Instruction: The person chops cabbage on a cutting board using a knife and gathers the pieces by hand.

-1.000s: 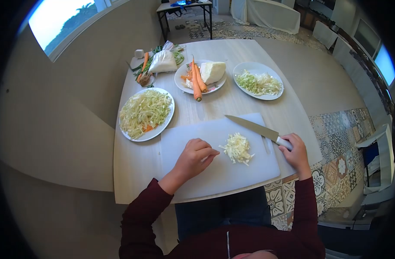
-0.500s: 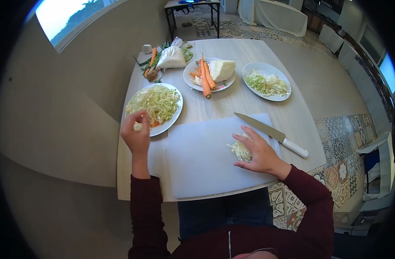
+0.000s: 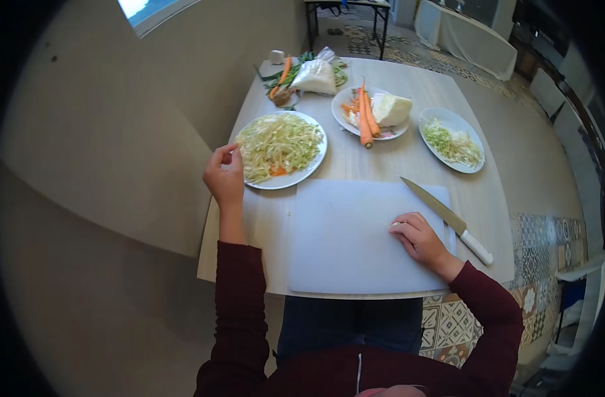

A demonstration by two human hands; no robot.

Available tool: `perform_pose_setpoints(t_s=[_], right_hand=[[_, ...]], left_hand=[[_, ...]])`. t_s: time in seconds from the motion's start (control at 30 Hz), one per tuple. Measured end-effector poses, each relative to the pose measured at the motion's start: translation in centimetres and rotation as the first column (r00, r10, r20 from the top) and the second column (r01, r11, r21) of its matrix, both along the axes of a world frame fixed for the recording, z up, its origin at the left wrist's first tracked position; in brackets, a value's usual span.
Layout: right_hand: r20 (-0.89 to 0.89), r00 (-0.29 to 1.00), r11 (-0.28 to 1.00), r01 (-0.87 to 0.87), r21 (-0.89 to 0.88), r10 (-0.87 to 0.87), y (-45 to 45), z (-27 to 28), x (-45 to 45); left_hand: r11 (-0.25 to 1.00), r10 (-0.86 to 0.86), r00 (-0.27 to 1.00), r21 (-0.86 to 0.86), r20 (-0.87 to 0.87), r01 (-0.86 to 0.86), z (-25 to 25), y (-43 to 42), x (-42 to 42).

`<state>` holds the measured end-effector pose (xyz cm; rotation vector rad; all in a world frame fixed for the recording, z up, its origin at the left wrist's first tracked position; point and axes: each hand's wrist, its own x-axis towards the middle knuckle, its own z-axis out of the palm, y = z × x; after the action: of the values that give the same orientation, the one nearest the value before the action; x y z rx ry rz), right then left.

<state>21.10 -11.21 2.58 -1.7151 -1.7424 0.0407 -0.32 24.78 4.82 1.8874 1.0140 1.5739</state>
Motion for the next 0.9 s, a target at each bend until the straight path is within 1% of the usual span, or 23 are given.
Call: perform_pose_setpoints(t_s=[0.1, 0.13, 0.23, 0.3, 0.33, 0.37, 0.43, 0.5, 0.53, 0.63, 0.73, 0.9], right_hand=[[0.001, 1.000, 1.000, 0.017, -0.002, -0.017, 0.0, -0.1, 0.1], [0.001, 1.000, 1.000, 0.023, -0.005, -0.023, 0.0, -0.2, 0.1], [-0.133, 0.985, 0.994, 0.106, -0.016, -0.107, 0.2, -0.4, 0.3], [-0.324, 0.931, 0.984, 0.176, -0.002, -0.167, 0.5, -0.5, 0.5], [-0.415, 0.889, 0.977, 0.214, -0.001, -0.195, 0.7, -0.5, 0.6], [-0.515, 0.829, 0.972, 0.233, -0.037, -0.218, 0.8, -0.5, 0.8], [-0.691, 0.671, 0.958, 0.264, -0.116, -0.269, 1.2, -0.4, 1.3], [-0.897, 0.387, 0.964, 0.229, -0.132, -0.215, 1.6, -1.0, 1.7], [-0.958, 0.224, 0.968, 0.210, -0.134, -0.181, 1.8, -1.0, 1.8], [-0.978, 0.119, 0.966, 0.215, -0.144, -0.172, 2.4, -0.3, 1.7], [-0.991, 0.044, 0.970, 0.213, -0.114, -0.126, 2.7, 0.2, 1.8], [-0.993, -0.031, 0.976, 0.181, -0.120, -0.117, 3.1, 0.7, 2.2]], left_hand=[[0.998, 0.058, 0.998, -0.005, -0.009, -0.058, -0.5, 1.0, -0.3], [0.997, 0.071, 0.997, -0.037, -0.010, -0.071, -0.7, 1.4, -0.4], [0.998, 0.053, 0.997, -0.049, 0.050, -0.050, -1.3, 2.1, -0.6], [0.997, 0.061, 0.997, -0.052, 0.042, -0.059, -1.7, 2.4, -0.5], [0.997, 0.063, 0.997, -0.055, 0.037, -0.061, -1.7, 2.5, -0.5], [0.997, 0.065, 0.997, -0.055, 0.037, -0.063, -1.7, 2.4, -0.6], [0.997, 0.060, 0.998, -0.057, 0.034, -0.058, -1.6, 2.3, -0.4], [0.997, 0.053, 0.998, -0.063, 0.025, -0.051, -1.5, 2.2, -0.3], [0.997, 0.051, 0.998, -0.067, 0.021, -0.049, -1.4, 2.1, -0.3], [1.000, 0.026, 1.000, 0.011, 0.007, -0.026, -1.1, 1.5, -0.1], [1.000, 0.019, 1.000, 0.017, -0.012, -0.019, -0.8, 1.0, 0.2], [1.000, 0.012, 1.000, 0.015, -0.028, -0.012, -0.4, 0.5, 0.4]])
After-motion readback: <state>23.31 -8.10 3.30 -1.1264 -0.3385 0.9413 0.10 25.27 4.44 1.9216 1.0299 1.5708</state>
